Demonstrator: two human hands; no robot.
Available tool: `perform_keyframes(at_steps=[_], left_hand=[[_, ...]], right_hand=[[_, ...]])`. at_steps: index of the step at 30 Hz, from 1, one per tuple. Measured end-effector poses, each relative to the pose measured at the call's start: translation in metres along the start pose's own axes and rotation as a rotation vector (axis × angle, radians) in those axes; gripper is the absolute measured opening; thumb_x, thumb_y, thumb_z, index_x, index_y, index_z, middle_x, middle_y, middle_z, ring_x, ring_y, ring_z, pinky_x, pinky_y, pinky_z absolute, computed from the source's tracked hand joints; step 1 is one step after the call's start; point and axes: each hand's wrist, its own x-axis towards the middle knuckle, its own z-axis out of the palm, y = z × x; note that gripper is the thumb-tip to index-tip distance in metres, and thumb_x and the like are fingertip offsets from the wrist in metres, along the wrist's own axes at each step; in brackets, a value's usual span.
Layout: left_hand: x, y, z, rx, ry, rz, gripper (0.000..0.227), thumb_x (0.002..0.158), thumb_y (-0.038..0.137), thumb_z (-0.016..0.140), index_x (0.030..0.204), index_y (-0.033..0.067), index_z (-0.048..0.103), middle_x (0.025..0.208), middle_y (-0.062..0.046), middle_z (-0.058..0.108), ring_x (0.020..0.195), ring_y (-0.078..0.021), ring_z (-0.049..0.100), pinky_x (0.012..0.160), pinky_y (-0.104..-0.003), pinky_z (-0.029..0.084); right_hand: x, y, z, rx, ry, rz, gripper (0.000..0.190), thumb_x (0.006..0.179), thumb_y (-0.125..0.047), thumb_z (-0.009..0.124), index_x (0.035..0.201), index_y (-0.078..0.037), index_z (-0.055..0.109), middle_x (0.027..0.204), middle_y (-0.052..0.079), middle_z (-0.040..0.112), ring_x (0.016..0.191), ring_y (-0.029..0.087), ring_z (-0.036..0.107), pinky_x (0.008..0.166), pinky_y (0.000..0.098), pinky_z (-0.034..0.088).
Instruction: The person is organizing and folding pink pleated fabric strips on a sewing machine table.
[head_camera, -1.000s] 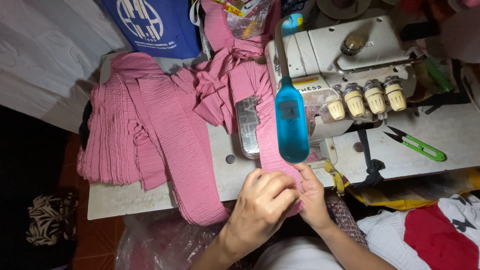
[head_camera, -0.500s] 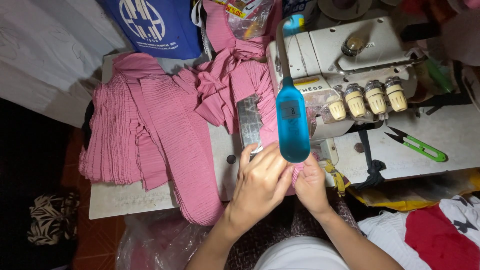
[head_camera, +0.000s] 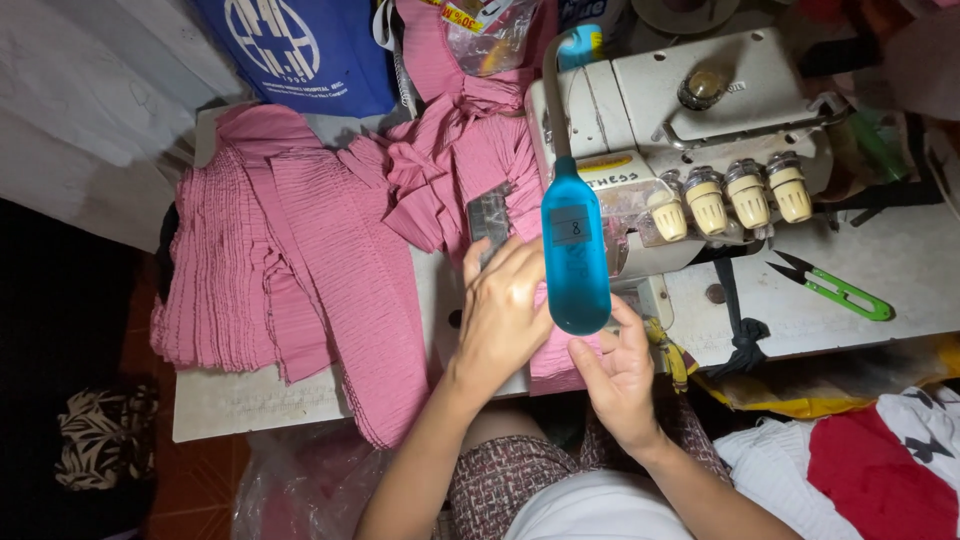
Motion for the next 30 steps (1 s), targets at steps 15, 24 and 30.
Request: perform_keyframes(at_steps=[15,24,30], left_hand=[[0.027,-0.026,0.02,0.13,0.06,-0.057,0.013,0.088,0.009,0.058,0.099,0.0088,0.065,0.105,-0.007,0.063,0.111,-0.0248,0.053,0.105,-0.049,0.027],[0.047,-0.048,0.001,0.231,0.052,0.022,0.01,0.083,0.015,0.07,0.091,0.0167,0.063,0.096,0.001,0.059,0.102,-0.0186,0.054,0.099,-0.044,0.03],[0.052,-0.057,-0.034,0.39,0.296,-0.035,0.008,0.086,0.021,0.068,0.094,0.0238,0.069,0.111,0.007,0.064,0.094,-0.0236,0.058,0.091,-0.046,0.033]], right_hand=[[0.023,0.003,-0.004,0.026,0.049,0.007,0.035,0.094,0.001,0.051,0.129,0.006,0.051,0.11,0.021,0.069,0.106,0.024,0.065,0.089,0.0416,0.055],[0.013,0.024,-0.007,0.008,0.03,0.05,0.025,0.089,0.005,0.059,0.113,0.005,0.064,0.096,0.015,0.073,0.096,0.018,0.066,0.088,0.0425,0.055],[0.003,0.019,-0.005,-0.066,0.035,0.065,0.019,0.084,-0.001,0.069,0.103,-0.001,0.069,0.106,0.008,0.072,0.097,0.014,0.068,0.093,0.0269,0.054]])
